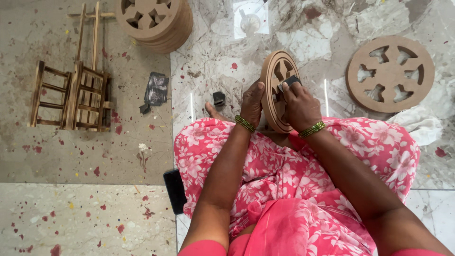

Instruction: The person sits on the floor sanding a decorative cutout wooden wheel with a sanding block, rubbing the edges, spokes and face of the disc, turning it over to sand the reverse side, then setting it on a stack of finished pieces and picking up another disc to sand.

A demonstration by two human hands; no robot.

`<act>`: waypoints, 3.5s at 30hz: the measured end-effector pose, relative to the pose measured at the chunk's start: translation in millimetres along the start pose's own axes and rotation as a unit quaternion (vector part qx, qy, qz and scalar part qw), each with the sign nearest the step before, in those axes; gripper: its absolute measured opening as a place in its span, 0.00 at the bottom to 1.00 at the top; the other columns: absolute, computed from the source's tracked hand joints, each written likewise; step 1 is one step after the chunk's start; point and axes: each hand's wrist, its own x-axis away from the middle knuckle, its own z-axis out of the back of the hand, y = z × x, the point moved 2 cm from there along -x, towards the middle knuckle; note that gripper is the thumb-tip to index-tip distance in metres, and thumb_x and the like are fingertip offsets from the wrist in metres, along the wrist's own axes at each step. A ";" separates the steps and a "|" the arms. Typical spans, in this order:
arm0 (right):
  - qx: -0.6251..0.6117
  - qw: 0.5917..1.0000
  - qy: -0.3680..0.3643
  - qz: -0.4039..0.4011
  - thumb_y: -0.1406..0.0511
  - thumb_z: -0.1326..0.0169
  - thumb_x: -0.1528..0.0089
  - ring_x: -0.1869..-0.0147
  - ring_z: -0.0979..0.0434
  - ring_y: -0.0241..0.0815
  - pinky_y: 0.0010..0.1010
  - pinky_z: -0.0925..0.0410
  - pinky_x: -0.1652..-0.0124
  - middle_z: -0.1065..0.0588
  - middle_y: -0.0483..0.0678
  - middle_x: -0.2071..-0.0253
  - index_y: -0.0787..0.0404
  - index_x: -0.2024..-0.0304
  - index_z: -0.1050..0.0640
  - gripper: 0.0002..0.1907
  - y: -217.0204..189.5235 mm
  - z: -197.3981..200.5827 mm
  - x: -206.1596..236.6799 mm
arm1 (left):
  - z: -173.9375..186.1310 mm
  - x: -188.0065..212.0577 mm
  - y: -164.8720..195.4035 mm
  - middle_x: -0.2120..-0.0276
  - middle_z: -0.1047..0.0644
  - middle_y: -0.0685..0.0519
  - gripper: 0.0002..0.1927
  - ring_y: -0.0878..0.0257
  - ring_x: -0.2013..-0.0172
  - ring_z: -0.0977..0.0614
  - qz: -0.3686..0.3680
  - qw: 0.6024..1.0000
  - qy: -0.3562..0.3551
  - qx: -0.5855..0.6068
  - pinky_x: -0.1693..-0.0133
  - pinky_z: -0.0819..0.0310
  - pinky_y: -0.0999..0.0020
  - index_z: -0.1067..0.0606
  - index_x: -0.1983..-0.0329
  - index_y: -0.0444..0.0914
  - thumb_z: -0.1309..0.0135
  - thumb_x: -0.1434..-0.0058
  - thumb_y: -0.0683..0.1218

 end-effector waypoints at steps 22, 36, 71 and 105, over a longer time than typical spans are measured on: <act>-0.091 0.991 0.087 0.039 0.71 0.45 0.40 0.52 0.22 0.49 0.39 0.25 0.60 0.26 0.49 0.51 0.59 0.36 0.24 0.27 -3.7 -0.2 7.3 | -3.5 -0.8 -3.6 0.51 0.20 0.52 0.29 0.67 0.54 0.19 0.010 1.000 -0.004 -0.003 0.50 0.23 0.69 0.27 0.35 0.33 0.42 0.31 0.55; -0.080 0.993 0.080 0.032 0.71 0.46 0.40 0.53 0.20 0.48 0.38 0.26 0.62 0.25 0.48 0.53 0.58 0.37 0.24 0.27 3.7 -4.4 6.6 | -4.6 -2.1 -4.0 0.50 0.19 0.50 0.28 0.66 0.53 0.19 0.009 1.000 -0.003 -0.006 0.49 0.23 0.69 0.26 0.37 0.33 0.41 0.32 0.56; -0.340 0.940 0.014 0.005 0.67 0.38 0.37 0.49 0.24 0.51 0.39 0.30 0.53 0.27 0.53 0.50 0.67 0.62 0.21 0.08 -14.4 19.8 -5.6 | -20.7 9.9 13.3 0.58 0.17 0.48 0.29 0.65 0.60 0.18 -0.043 0.987 0.104 -0.112 0.56 0.22 0.71 0.22 0.47 0.29 0.61 0.23 0.59; -0.608 0.781 -0.040 -0.135 0.71 0.43 0.35 0.57 0.23 0.26 0.18 0.29 0.60 0.24 0.42 0.61 0.63 0.38 0.35 0.24 -6.7 10.2 -9.6 | -19.8 6.3 -1.9 0.61 0.20 0.52 0.22 0.67 0.63 0.21 -0.021 0.990 0.138 -0.020 0.60 0.25 0.73 0.23 0.50 0.32 0.55 0.25 0.56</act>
